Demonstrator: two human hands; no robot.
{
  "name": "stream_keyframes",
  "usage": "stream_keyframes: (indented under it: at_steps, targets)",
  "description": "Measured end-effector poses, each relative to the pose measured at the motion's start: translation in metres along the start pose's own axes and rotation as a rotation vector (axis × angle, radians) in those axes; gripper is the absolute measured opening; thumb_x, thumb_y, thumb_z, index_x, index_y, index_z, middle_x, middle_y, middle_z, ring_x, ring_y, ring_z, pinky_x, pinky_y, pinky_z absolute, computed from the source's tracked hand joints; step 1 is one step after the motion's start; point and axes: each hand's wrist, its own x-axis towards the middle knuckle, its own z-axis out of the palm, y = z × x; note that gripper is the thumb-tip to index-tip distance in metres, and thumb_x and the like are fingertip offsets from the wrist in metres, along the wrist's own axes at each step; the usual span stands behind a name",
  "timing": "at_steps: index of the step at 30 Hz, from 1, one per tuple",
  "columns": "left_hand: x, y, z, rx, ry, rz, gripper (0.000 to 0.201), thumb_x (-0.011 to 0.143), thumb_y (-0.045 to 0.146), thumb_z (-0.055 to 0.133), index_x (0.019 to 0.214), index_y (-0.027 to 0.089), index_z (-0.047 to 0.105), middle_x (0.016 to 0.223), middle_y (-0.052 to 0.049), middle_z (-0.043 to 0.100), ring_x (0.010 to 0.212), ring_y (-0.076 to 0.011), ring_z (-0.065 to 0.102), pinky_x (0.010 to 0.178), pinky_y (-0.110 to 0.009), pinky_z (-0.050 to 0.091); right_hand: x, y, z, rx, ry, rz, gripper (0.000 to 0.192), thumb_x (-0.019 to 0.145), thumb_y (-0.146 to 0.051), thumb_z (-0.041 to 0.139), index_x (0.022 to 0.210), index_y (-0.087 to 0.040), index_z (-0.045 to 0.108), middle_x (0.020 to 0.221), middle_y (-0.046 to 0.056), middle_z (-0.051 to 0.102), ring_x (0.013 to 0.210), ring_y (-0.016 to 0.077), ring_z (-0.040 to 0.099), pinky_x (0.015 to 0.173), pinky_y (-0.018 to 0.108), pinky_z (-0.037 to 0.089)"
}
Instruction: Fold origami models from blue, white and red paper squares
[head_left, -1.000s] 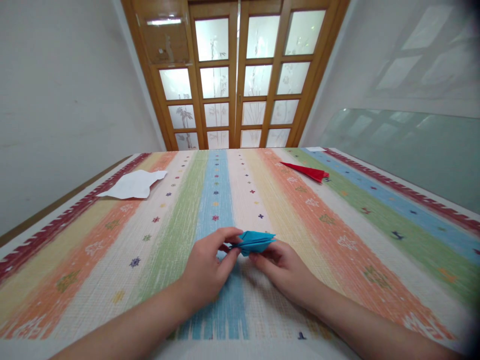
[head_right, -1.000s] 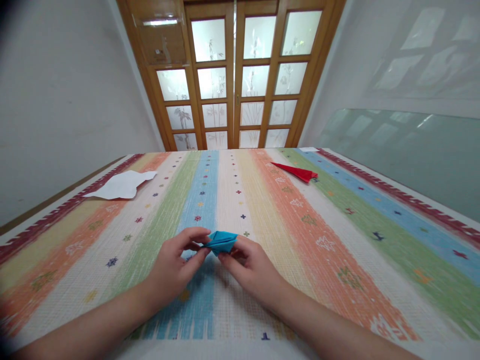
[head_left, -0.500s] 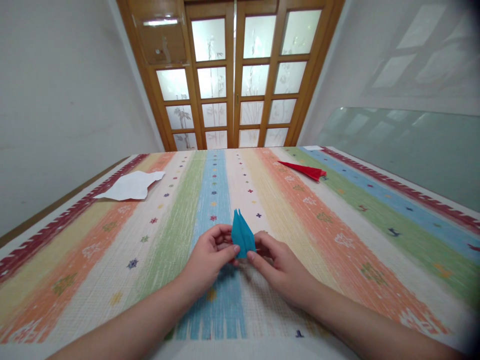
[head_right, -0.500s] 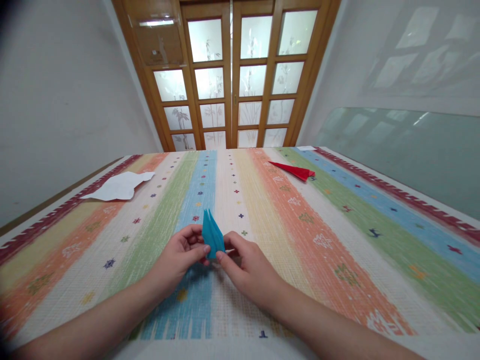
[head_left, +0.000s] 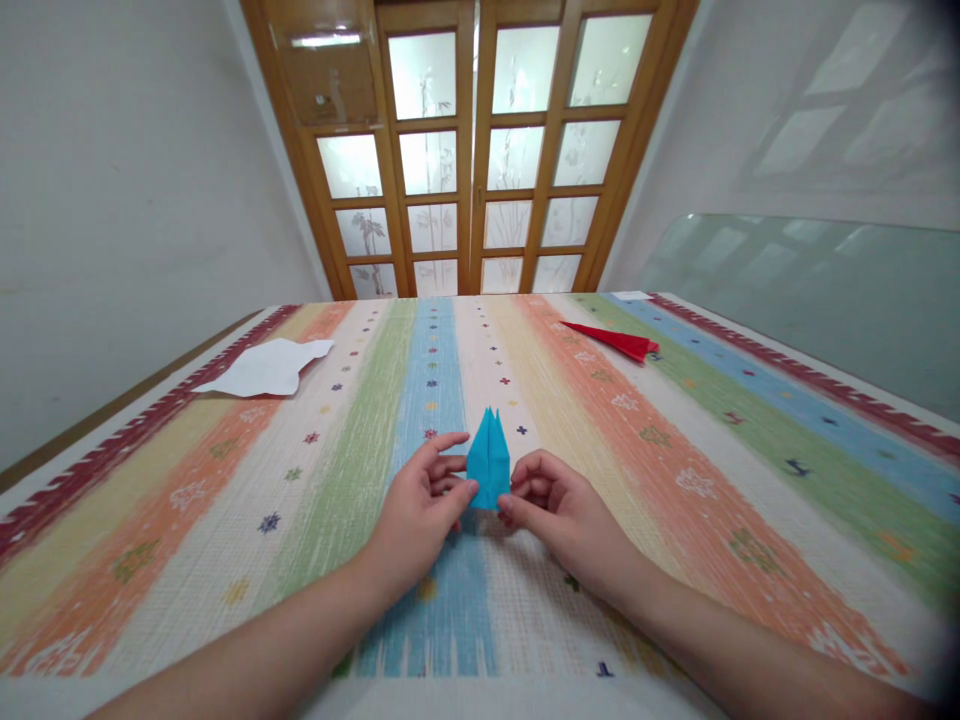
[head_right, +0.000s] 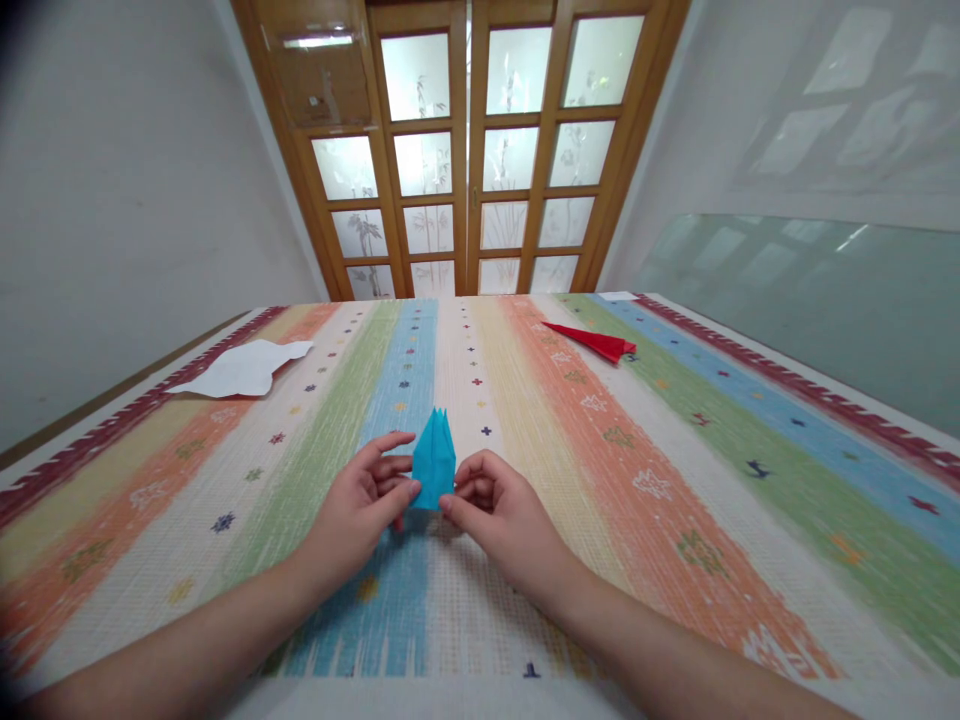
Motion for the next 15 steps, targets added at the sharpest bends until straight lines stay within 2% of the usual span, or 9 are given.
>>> stream_keyframes:
  at_steps: [4, 7, 11, 15]
  targets:
    - [-0.0024, -0.0013, -0.0015, 0.133, -0.014, 0.039, 0.034, 0.088, 0.028, 0.068, 0.121, 0.019, 0.067, 0.090, -0.006, 0.070, 0.067, -0.0133, 0.060, 0.054, -0.022, 0.049, 0.0009, -0.0010, -0.0006, 0.006, 0.008, -0.017, 0.025, 0.084, -0.032, 0.077, 0.091, -0.023, 0.054, 0.072, -0.004, 0.063, 0.066, 0.0125, 0.061, 0.063, 0.027, 0.047]
    - [-0.0023, -0.0003, -0.0031, 0.182, -0.060, 0.106, 0.021, 0.087, 0.022, 0.063, 0.103, 0.020, 0.076, 0.092, -0.005, 0.069, 0.062, -0.0110, 0.056, 0.055, -0.023, 0.048, 0.0016, -0.0037, -0.0002, 0.026, 0.003, -0.019, 0.026, 0.084, -0.035, 0.077, 0.088, -0.022, 0.055, 0.073, -0.003, 0.063, 0.067, 0.0125, 0.062, 0.063, 0.026, 0.048]
    - [-0.0030, 0.0027, -0.0048, 0.250, -0.169, 0.153, 0.026, 0.084, 0.012, 0.056, 0.092, 0.022, 0.079, 0.082, -0.002, 0.061, 0.063, -0.0111, 0.056, 0.057, -0.023, 0.046, 0.0016, -0.0080, 0.0018, 0.052, 0.028, -0.028, 0.027, 0.083, -0.039, 0.078, 0.087, -0.021, 0.057, 0.075, -0.001, 0.066, 0.067, 0.0122, 0.061, 0.061, 0.025, 0.048]
    - [-0.0041, 0.0039, -0.0058, 0.290, -0.179, 0.136, 0.029, 0.083, 0.011, 0.055, 0.092, 0.023, 0.080, 0.083, -0.002, 0.060, 0.065, -0.0118, 0.057, 0.060, -0.024, 0.046, 0.0014, -0.0082, 0.0021, 0.097, 0.028, 0.006, 0.030, 0.081, -0.040, 0.080, 0.086, -0.021, 0.057, 0.077, -0.001, 0.067, 0.068, 0.0116, 0.061, 0.061, 0.024, 0.048]
